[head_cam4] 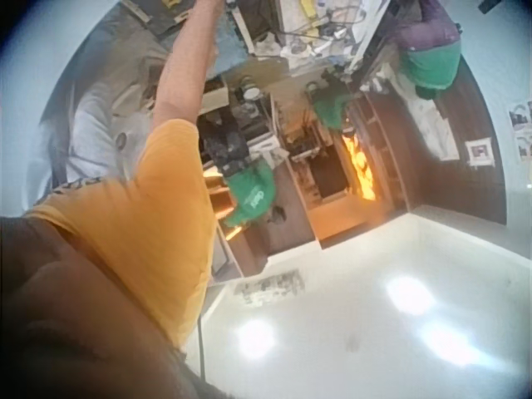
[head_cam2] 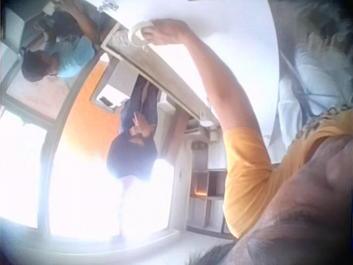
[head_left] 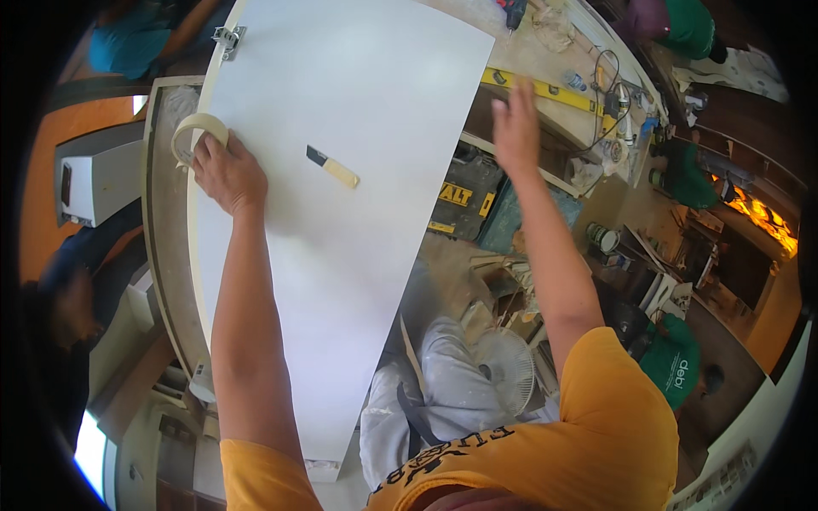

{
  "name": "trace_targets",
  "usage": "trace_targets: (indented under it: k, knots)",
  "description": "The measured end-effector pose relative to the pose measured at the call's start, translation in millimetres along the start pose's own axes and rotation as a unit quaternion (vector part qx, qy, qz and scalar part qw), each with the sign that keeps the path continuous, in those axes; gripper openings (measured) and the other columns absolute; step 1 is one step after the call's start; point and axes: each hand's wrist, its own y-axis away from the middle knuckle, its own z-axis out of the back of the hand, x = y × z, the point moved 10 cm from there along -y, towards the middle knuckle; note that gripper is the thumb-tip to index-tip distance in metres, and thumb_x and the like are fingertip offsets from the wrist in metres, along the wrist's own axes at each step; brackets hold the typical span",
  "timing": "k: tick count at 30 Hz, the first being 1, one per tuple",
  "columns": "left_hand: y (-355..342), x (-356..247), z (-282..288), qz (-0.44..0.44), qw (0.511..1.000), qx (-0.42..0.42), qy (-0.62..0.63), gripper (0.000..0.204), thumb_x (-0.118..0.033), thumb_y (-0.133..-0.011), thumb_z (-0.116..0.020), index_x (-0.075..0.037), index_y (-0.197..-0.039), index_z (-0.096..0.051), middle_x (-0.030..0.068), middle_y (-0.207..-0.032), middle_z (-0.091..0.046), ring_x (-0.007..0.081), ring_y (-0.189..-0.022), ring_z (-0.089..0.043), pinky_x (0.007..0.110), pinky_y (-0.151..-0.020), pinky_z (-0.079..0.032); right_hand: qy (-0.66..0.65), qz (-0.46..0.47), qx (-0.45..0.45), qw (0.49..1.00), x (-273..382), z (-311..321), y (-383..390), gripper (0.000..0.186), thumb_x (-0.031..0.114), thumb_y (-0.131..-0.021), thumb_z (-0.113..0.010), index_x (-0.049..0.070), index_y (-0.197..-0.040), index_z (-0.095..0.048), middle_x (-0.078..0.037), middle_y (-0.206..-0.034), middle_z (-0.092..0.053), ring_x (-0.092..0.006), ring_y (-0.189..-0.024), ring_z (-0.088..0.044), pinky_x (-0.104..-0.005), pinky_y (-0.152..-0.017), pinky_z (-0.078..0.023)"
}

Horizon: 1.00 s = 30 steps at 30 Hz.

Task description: The person applies a strip of edge banding to the long edge of a white cabinet door, smoothing it by hand. They then use a utility knife to trim the excess banding flush with the door surface.

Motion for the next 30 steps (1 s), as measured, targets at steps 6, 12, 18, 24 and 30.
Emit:
trace_targets:
  k: [6,12,18,24,30]
  knots:
    - [0,-6,-2,-0.032,0.995,-0.063,0.077,0.039,-0.029,-0.103,-0.061,-0.003,-0.131,-0.059,0.0228,-0.128,-0.062,0.0438,-0.121,-0.057,0.055,-0.102,-0.045,0.047,0.240,0.086,0.966,198,-84,16,0.064,0.031,-0.108,-0.051,0.004,-0.162,-0.033,-0.019,-0.168,-0.035,-0.0361,-0.153,-0.037,-0.0587,-0.128,-0.019]
    - [22,11,24,-0.099,0.993,-0.053,0.041,0.025,-0.017,-0.099,-0.061,-0.006,-0.122,-0.063,0.0140,-0.128,-0.064,0.0368,-0.122,-0.057,0.052,-0.104,-0.043,-0.309,0.278,0.156,0.896,389,38,-3,0.034,0.021,-0.098,-0.069,0.008,-0.128,-0.068,-0.020,-0.107,-0.074,-0.0361,-0.098,-0.072,-0.0442,-0.088,-0.054]
    - [138,-14,94,-0.168,0.961,0.107,0.192,0.020,-0.002,-0.093,-0.063,-0.004,-0.113,-0.063,0.0137,-0.108,-0.065,0.0367,-0.111,-0.059,0.049,-0.099,-0.044,-0.331,0.325,0.259,0.847,321,23,76,0.052,0.017,-0.099,-0.064,0.015,-0.150,-0.055,-0.018,-0.130,-0.067,-0.0354,-0.121,-0.064,-0.0515,-0.117,-0.042]
    - [314,-28,140,-0.156,0.869,0.364,0.295,0.019,0.000,-0.089,-0.069,-0.005,-0.106,-0.065,0.0151,-0.098,-0.064,0.0378,-0.096,-0.062,0.048,-0.084,-0.050,-0.428,-0.055,0.365,0.825,188,16,291,0.057,0.031,-0.097,-0.076,0.012,-0.148,-0.057,-0.014,-0.131,-0.063,-0.0205,-0.101,-0.067,-0.0330,-0.087,-0.058]
    - [451,-15,167,-0.166,0.806,0.500,0.270,0.031,-0.001,-0.087,-0.075,-0.005,-0.117,-0.067,0.0145,-0.105,-0.068,0.0385,-0.098,-0.065,0.048,-0.085,-0.054,-0.543,-0.349,0.409,0.645,136,-11,493,0.051,0.017,-0.108,-0.058,0.010,-0.156,-0.045,0.000,-0.105,-0.064,-0.0073,-0.087,-0.062,-0.0243,-0.072,-0.051]
